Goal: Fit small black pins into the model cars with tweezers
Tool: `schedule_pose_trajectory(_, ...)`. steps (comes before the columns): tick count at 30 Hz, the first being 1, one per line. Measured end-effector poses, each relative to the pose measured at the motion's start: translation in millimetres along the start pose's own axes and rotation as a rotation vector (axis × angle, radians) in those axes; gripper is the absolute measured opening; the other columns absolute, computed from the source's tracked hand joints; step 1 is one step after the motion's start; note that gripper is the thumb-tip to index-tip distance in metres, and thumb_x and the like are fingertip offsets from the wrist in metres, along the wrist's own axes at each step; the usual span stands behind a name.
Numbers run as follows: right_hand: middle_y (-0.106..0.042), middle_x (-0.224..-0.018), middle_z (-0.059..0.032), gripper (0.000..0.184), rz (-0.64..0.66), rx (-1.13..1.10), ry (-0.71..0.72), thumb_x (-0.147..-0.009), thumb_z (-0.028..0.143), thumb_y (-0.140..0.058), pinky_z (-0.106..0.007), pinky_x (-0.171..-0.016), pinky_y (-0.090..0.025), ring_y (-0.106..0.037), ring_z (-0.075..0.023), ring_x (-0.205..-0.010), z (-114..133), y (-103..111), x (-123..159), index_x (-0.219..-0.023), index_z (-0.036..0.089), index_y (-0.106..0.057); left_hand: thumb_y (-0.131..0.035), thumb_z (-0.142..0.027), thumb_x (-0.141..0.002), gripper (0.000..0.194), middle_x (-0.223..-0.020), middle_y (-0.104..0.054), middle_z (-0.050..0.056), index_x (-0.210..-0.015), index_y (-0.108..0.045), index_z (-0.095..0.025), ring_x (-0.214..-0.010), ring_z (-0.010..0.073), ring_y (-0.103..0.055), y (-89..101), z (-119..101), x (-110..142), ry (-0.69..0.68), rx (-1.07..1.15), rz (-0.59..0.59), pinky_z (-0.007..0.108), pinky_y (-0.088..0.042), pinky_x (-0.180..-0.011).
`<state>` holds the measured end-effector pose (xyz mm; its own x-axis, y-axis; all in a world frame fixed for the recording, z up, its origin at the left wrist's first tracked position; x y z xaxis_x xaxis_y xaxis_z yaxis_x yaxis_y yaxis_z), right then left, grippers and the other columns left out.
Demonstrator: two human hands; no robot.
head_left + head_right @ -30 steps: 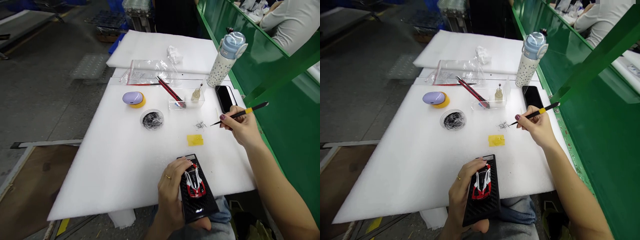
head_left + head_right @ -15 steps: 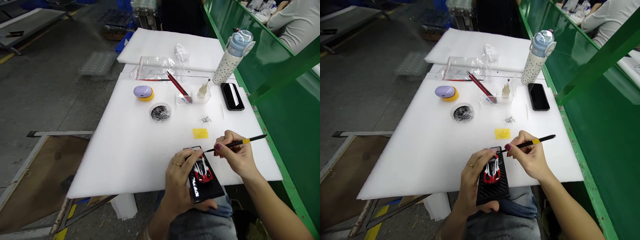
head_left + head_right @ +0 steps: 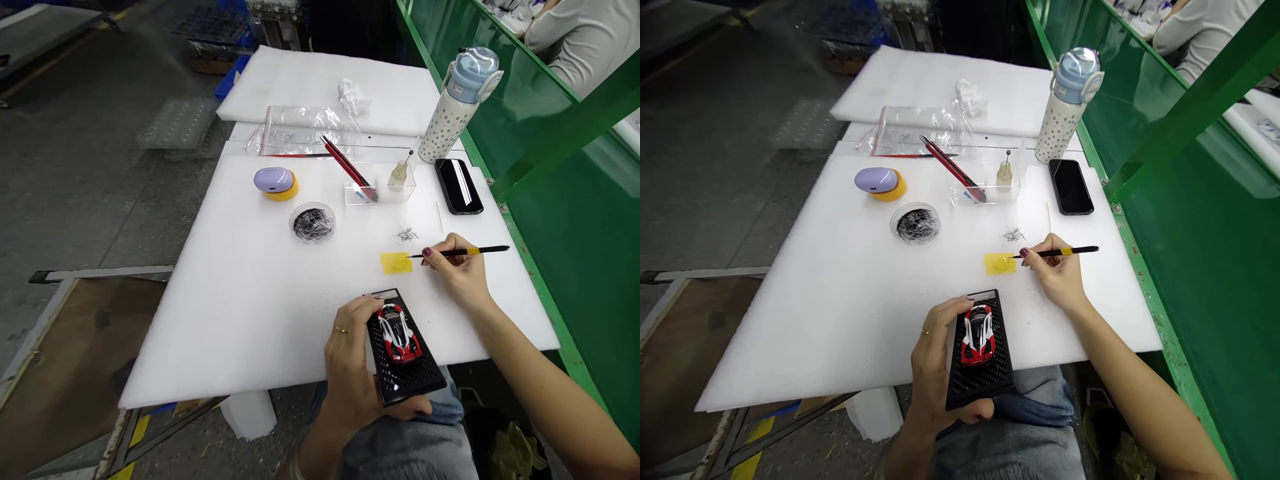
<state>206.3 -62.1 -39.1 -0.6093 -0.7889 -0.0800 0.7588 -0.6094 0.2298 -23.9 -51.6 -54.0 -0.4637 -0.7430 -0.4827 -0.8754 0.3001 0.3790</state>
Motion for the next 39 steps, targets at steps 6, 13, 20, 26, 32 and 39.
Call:
schedule_pose_trajectory(6, -0.068, -0.063, -0.0024, 0.045, 0.035, 0.055, 0.013, -0.070, 0.061, -0.084, -0.030, -0.053, -0.040, -0.057, -0.0151, -0.058, 0.3, -3.5, 2.4, -0.064, 0.023, -0.061, -0.045, -0.098, -0.071, 0.101, -0.119, -0.066, 0.017, -0.131, -0.051, -0.016, -0.115, 0.0334, -0.067, 0.1, 2.2, 3.9, 0.022, 0.014, -0.008, 0.050, -0.058, -0.100)
schedule_pose_trajectory(13, -0.070, -0.065, -0.0033, 0.042, 0.055, 0.052, 0.010, -0.071, 0.058, -0.085, -0.031, -0.054, -0.043, -0.062, -0.0167, -0.061, -1.9, -5.6, 1.1, -0.065, 0.023, -0.062, -0.050, -0.097, -0.069, 0.103, -0.118, -0.065, 0.015, -0.133, -0.051, -0.016, -0.117, 0.0327, -0.067, -1.6, 0.6, 5.6, 0.037, 0.018, -0.060, 0.050, -0.059, -0.101)
schedule_pose_trajectory(20, -0.067, -0.064, 0.0009, 0.040, -0.072, -0.159, 0.062, -0.077, 0.049, -0.086, -0.030, -0.051, -0.046, -0.063, -0.0159, -0.058, 8.9, -0.4, 27.9, -0.068, 0.025, -0.054, -0.053, -0.097, -0.067, 0.105, -0.118, -0.066, 0.015, -0.133, -0.049, -0.016, -0.116, 0.0329, -0.068, -1.1, -0.9, 4.7, 0.045, 0.035, -0.074, 0.051, -0.059, -0.102)
schedule_pose_trajectory(26, -0.068, -0.065, 0.0022, 0.035, -0.215, -0.234, 0.017, -0.077, 0.044, -0.087, -0.028, -0.052, -0.048, -0.063, -0.0137, -0.056, 8.6, -3.3, 49.5, -0.070, 0.025, -0.058, -0.056, -0.097, -0.064, 0.106, -0.118, -0.065, 0.014, -0.134, -0.049, -0.017, -0.117, 0.0320, -0.067, -2.0, -1.7, 3.9, 0.061, 0.044, -0.072, 0.050, -0.058, -0.104)
schedule_pose_trajectory(32, -0.072, -0.065, -0.0017, 0.032, -0.212, 0.007, -0.049, -0.076, 0.043, -0.086, -0.029, -0.054, -0.047, -0.062, -0.0146, -0.057, 1.1, -5.4, 33.4, -0.069, 0.022, -0.063, -0.057, -0.095, -0.066, 0.104, -0.118, -0.066, 0.013, -0.134, -0.052, -0.016, -0.119, 0.0322, -0.066, -2.7, -1.0, 6.6, 0.053, 0.073, -0.100, 0.051, -0.056, -0.106)
schedule_pose_trajectory(39, -0.071, -0.064, -0.0020, 0.035, -0.203, 0.040, -0.045, -0.075, 0.046, -0.085, -0.029, -0.054, -0.047, -0.061, -0.0141, -0.056, 0.3, -10.7, 27.7, -0.067, 0.022, -0.061, -0.056, -0.092, -0.071, 0.100, -0.121, -0.066, 0.012, -0.135, -0.053, -0.016, -0.122, 0.0280, -0.064, -2.9, 1.8, 8.1, 0.041, 0.109, -0.089, 0.043, -0.053, -0.110)
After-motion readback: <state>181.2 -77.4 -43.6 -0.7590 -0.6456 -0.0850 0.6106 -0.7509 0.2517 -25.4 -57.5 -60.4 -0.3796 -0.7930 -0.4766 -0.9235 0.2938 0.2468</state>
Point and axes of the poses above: each hand's wrist, its own x-axis away from the middle knuckle, its own y-axis out of the back of the hand, z = x × y, the point moved 3 cm from there along -x, towards the middle knuckle
